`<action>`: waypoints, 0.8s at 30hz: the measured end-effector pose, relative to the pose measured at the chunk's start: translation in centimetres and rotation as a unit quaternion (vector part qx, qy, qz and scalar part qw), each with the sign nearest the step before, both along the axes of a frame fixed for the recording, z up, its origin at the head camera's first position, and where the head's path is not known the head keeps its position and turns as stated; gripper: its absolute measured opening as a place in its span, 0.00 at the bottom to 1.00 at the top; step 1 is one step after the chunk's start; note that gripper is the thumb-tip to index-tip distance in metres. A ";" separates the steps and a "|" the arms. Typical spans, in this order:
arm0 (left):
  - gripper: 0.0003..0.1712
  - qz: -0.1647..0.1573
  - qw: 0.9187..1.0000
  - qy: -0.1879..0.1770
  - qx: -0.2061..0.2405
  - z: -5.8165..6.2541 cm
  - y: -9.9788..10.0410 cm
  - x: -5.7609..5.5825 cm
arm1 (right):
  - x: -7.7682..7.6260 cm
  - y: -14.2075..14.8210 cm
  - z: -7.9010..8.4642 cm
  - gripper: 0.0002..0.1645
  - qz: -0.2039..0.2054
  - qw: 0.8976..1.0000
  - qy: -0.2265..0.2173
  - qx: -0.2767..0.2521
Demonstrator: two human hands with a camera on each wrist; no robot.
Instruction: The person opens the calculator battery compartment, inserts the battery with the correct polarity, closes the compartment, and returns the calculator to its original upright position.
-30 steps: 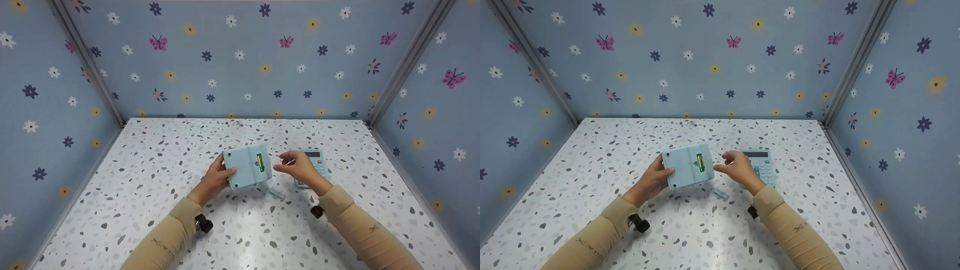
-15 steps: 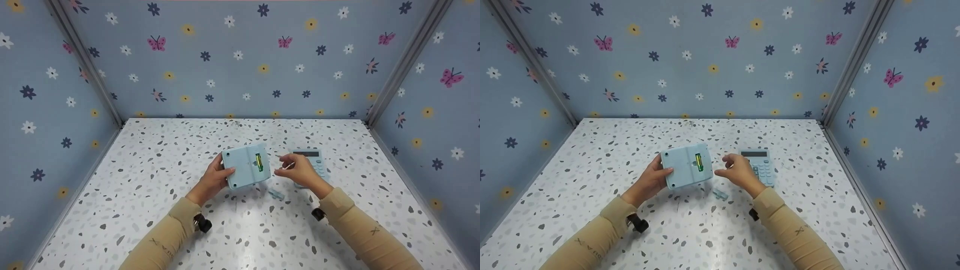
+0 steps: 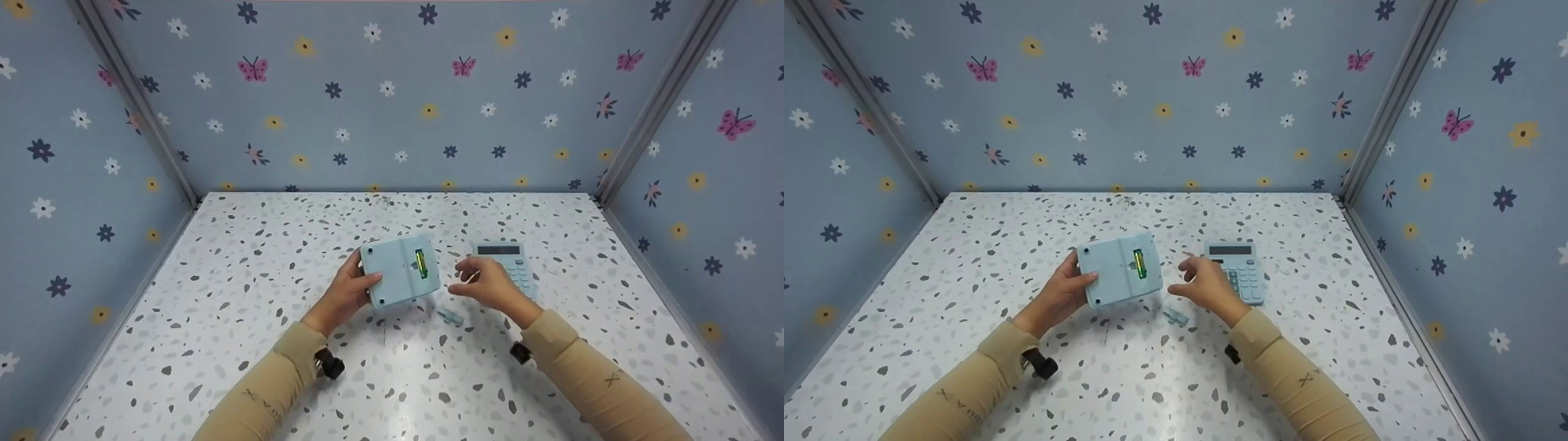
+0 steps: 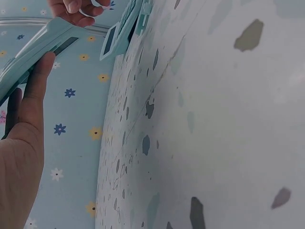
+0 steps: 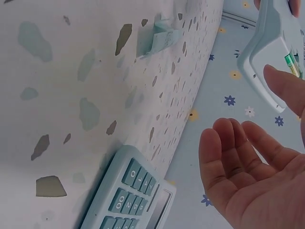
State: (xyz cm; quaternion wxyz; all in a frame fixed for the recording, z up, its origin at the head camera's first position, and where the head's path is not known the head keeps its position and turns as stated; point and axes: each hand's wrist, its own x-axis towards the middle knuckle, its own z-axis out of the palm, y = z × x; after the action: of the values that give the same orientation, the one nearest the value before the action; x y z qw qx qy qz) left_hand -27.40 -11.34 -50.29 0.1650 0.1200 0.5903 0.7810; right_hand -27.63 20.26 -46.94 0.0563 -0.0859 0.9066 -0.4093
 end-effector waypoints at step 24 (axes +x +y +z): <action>0.44 0.000 1.000 -0.006 0.006 -0.1 0.1 -0.1 | 0.5 0.4 -1.5 0.25 0.062 0.996 -0.036 0.059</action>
State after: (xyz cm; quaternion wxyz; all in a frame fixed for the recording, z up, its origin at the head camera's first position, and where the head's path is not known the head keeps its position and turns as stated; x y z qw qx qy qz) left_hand -27.45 -11.26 -50.40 0.1682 0.1165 0.5848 0.7850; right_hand -27.17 20.64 -48.48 0.1191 -0.1232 0.9194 -0.3541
